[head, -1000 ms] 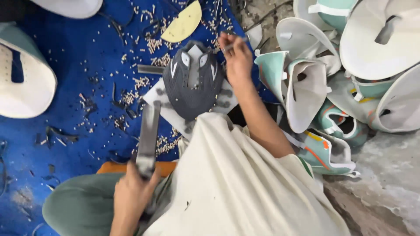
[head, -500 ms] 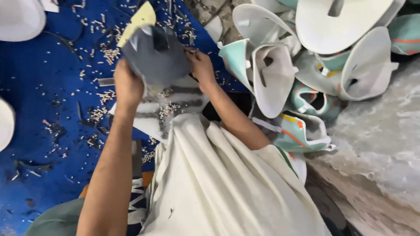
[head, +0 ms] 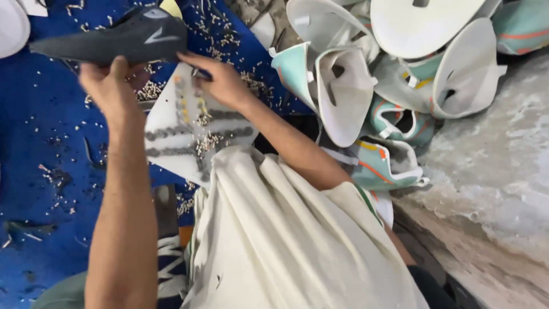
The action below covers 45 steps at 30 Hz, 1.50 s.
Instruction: Assembling shoe upper components by hammering studs or eyelets into the material.
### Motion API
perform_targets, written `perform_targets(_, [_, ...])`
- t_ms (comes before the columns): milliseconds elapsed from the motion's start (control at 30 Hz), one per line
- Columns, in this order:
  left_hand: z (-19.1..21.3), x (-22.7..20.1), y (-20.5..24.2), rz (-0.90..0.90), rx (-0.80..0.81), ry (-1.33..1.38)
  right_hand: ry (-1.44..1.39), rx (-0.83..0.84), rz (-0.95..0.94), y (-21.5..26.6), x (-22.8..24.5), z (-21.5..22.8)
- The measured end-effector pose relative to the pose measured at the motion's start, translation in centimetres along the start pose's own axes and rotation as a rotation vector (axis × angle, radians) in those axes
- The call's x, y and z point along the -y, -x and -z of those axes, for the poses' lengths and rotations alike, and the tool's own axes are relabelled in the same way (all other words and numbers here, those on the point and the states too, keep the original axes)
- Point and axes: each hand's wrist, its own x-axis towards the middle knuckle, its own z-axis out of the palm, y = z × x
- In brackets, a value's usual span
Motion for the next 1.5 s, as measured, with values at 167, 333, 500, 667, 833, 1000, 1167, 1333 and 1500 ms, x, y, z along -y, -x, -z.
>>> perform_targets(167, [12.3, -5.3, 3.5, -0.533, 0.057, -0.596, 0.246, -0.596, -0.201, 4.0, 6.0, 8.8])
perform_targets(333, [21.4, -9.7, 11.7, -0.575, 0.013, -1.064, 0.759, -0.625, -0.266, 11.2, 4.7, 15.1])
perform_targets(500, [19.7, -10.8, 17.6, -0.606, -0.039, -1.518, 0.694, -0.503, -0.536, 10.0, 4.9, 17.3])
perform_targets(667, [12.1, -11.1, 20.8, -0.438, -0.034, -1.442, 0.665, -0.418, -0.366, 9.8, 8.1, 15.7])
perform_targets(833, [1.4, -13.0, 19.3, -0.196, 0.186, -0.626, 0.349, -0.133, -0.152, 10.7, 18.8, 9.6])
perform_targets(1000, [1.2, -6.0, 16.5, -0.381, 0.187, -0.794, 0.277, 0.395, 0.207, 11.8, 10.4, 2.2])
perform_targets(1167, [3.9, -3.9, 16.4, -0.264, 0.084, -0.716, 0.13, -0.209, -0.377, 10.7, 10.7, 2.8])
perform_targets(1333, [-2.1, -10.2, 10.0, -0.55, 0.379, -0.965, -0.108, 0.074, -0.185, 3.3, 7.6, 8.4])
perform_targets(1500, [-5.2, -9.6, 0.5, -0.983, 0.429, -0.902, 0.349, -0.09, 0.146, -5.1, 5.3, 10.8])
